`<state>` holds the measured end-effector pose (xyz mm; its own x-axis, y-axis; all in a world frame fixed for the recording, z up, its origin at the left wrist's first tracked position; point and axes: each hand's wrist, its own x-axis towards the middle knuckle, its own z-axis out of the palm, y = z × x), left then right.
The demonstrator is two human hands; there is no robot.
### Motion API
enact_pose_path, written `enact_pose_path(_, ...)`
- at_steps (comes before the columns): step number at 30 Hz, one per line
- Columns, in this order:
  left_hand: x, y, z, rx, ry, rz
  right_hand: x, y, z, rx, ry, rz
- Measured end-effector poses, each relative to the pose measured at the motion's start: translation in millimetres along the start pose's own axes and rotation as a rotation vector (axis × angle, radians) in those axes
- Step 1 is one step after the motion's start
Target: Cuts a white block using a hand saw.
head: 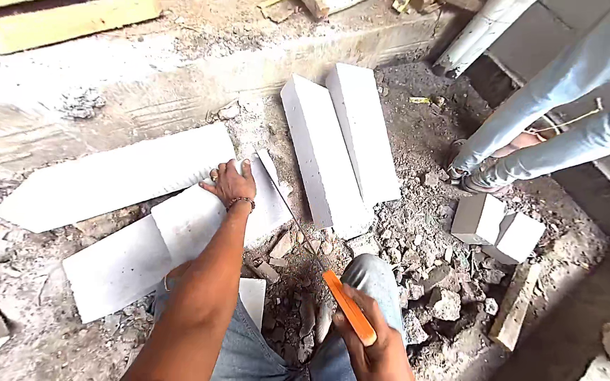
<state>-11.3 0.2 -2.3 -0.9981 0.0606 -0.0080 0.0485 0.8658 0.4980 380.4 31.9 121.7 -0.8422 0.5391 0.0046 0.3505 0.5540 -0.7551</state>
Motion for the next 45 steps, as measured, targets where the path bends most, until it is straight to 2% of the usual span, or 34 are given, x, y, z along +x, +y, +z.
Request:
enact_pose_path(2,-4,-6,-2,-0.013,-0.001,0.024,59,-16,23,-0.072,-0.008,0.011)
enact_pose_path(4,-1,-7,-2,-0.027,-0.009,0.042,127,-45,41,-0.059,-0.093,0.085)
enact_pose_path(6,11,-3,-2,-0.041,-0.01,0.037,153,-61,41,-0.021,-0.162,0.099)
enact_pose_path(7,14,-1,-2,-0.039,-0.015,0.023,142,-54,38,-0.019,-0.18,0.092)
enact_pose_path(10,7,-2,1,-0.038,-0.009,-0.004,42,-13,15,-0.038,-0.08,0.033)
enact_pose_path(12,1,-4,1,-0.032,0.013,-0.01,-7,-9,-6,0.011,-0.053,0.033)
enact_pose_path(14,2,-5,-1,-0.028,0.03,0.004,11,-18,0,-0.008,-0.036,0.036)
enact_pose_path(17,-3,-9,2,-0.036,-0.002,0.024,111,-44,45,-0.053,-0.114,0.121)
enact_pose_path(20,18,-4,0,-0.045,-0.017,0.046,162,-68,58,-0.021,-0.16,0.17)
enact_pose_path(23,17,-3,6,-0.018,-0.042,0.014,154,-55,58,-0.011,-0.158,0.182)
enact_pose_path(26,7,-9,-2,-0.119,0.024,0.045,149,-48,55,-0.008,-0.175,0.178)
enact_pose_path(29,-40,-29,-21,-0.149,0.05,-0.021,147,-37,51,0.012,-0.165,0.161)
enact_pose_path(31,-84,-50,-19,-0.02,0.026,-0.071,142,-29,47,0.036,-0.201,0.143)
enact_pose_path(33,-108,-67,-6,0.133,0.056,-0.049,132,-21,48,0.072,-0.257,0.081)
enact_pose_path(35,-113,-71,2,0.208,0.098,-0.033,110,-8,51,0.059,-0.245,-0.031)
enact_pose_path(37,-111,-71,6,0.233,0.106,-0.033,74,6,44,0.002,-0.146,-0.089)
enact_pose_path(39,-109,-71,5,0.236,0.088,-0.038,19,11,25,-0.017,-0.071,-0.085)
enact_pose_path(41,-109,-70,7,0.238,0.091,-0.059,-23,14,7,0.02,-0.081,-0.061)
enact_pose_path(43,-110,-68,7,0.243,0.088,-0.061,-13,9,0,0.011,-0.091,-0.06)
enact_pose_path(45,-109,-71,6,0.247,0.099,-0.033,50,-7,21,-0.091,-0.062,-0.083)
